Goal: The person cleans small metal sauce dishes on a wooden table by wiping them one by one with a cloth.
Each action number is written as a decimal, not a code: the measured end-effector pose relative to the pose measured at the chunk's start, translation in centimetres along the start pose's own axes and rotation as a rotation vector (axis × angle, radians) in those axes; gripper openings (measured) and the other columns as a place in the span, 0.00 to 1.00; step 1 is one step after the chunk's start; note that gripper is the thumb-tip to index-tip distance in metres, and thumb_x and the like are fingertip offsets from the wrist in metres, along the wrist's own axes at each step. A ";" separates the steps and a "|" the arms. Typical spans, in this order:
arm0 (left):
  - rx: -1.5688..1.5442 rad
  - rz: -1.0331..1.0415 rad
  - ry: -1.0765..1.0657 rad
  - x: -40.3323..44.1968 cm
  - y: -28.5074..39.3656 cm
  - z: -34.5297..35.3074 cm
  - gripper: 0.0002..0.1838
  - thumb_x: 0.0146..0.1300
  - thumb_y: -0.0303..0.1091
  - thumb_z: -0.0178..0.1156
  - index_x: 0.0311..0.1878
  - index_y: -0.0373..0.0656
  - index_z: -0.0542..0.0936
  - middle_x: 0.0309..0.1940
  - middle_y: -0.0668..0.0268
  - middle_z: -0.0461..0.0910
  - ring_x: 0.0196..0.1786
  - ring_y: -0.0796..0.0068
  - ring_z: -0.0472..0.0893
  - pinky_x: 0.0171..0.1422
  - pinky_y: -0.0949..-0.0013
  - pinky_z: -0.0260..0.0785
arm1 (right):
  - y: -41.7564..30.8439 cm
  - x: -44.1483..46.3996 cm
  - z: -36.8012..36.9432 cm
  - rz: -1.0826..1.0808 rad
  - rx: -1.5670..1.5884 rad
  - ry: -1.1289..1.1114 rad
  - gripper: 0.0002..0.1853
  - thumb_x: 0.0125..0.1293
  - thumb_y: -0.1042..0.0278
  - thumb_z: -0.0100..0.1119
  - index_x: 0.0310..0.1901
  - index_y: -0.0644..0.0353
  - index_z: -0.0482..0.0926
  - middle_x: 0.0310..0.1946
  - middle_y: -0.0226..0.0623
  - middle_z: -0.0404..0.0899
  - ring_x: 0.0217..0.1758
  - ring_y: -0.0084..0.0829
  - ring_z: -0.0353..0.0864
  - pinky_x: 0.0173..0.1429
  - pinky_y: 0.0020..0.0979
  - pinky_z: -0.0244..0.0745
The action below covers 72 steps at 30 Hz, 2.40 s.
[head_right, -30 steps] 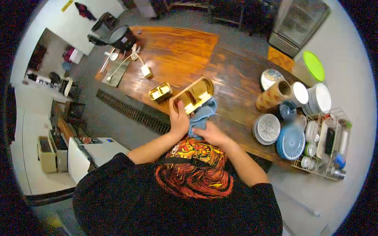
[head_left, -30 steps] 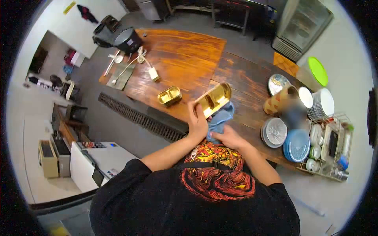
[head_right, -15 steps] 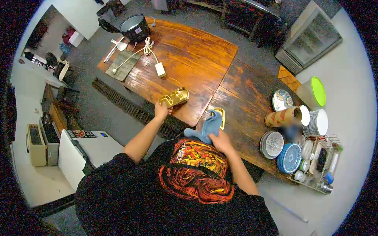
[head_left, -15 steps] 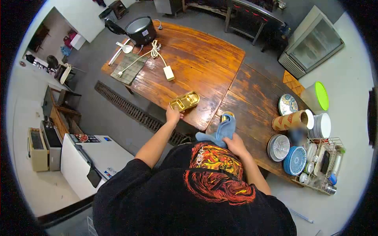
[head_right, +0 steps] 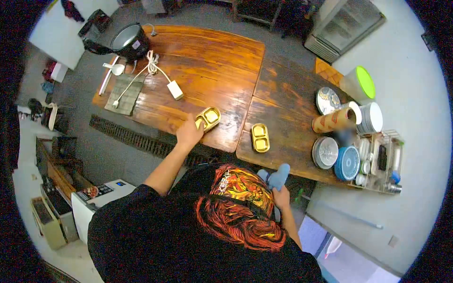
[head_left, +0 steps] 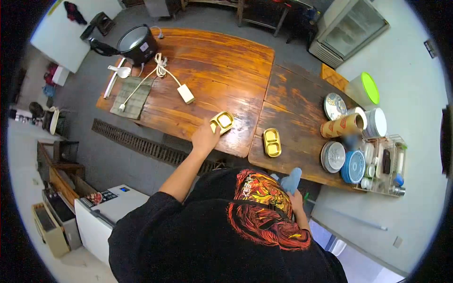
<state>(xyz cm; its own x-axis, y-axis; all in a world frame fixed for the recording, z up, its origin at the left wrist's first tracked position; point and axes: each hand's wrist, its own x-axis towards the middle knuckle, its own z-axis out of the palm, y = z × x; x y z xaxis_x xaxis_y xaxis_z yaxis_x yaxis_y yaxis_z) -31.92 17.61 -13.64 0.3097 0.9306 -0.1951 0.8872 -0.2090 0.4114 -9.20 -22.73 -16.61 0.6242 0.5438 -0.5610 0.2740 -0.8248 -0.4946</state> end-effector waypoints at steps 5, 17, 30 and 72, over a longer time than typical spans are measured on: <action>-1.021 0.858 -0.215 -3.3 9.0 -13.6 0.06 0.65 0.29 0.54 0.33 0.39 0.77 0.28 0.64 0.74 0.30 0.68 0.69 0.37 0.67 0.63 | 6.1 -4.9 3.4 0.172 0.112 0.051 0.25 0.65 0.51 0.54 0.53 0.66 0.78 0.43 0.53 0.84 0.43 0.52 0.81 0.47 0.44 0.75; -2.063 1.408 -0.707 -12.3 14.4 -23.9 0.04 0.61 0.32 0.60 0.36 0.43 0.79 0.34 0.59 0.81 0.28 0.60 0.73 0.37 0.63 0.69 | 12.4 -3.9 10.3 0.240 0.124 -0.066 0.29 0.66 0.45 0.54 0.54 0.65 0.78 0.42 0.53 0.84 0.42 0.52 0.82 0.46 0.44 0.76; -2.066 1.332 -0.664 -13.2 14.5 -22.9 0.06 0.62 0.34 0.58 0.39 0.44 0.77 0.37 0.57 0.80 0.31 0.61 0.74 0.38 0.63 0.69 | 20.8 1.5 15.1 0.275 0.093 -0.207 0.33 0.66 0.37 0.54 0.55 0.63 0.78 0.42 0.53 0.84 0.41 0.51 0.83 0.44 0.44 0.77; -1.957 1.066 -0.817 -18.6 26.7 -15.4 0.13 0.66 0.42 0.54 0.51 0.49 0.71 0.49 0.52 0.78 0.39 0.62 0.76 0.44 0.61 0.69 | 13.2 2.8 -1.7 0.144 0.242 0.381 0.22 0.62 0.60 0.55 0.52 0.67 0.78 0.40 0.48 0.85 0.38 0.47 0.81 0.45 0.40 0.75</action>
<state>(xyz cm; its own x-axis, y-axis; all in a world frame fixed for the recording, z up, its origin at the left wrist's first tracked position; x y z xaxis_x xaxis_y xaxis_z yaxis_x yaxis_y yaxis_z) -19.29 -0.67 14.70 0.7127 0.3709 0.5954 -0.6900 0.5235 0.4999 -2.55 -32.34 -23.54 0.8796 0.2932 -0.3745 0.0142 -0.8032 -0.5955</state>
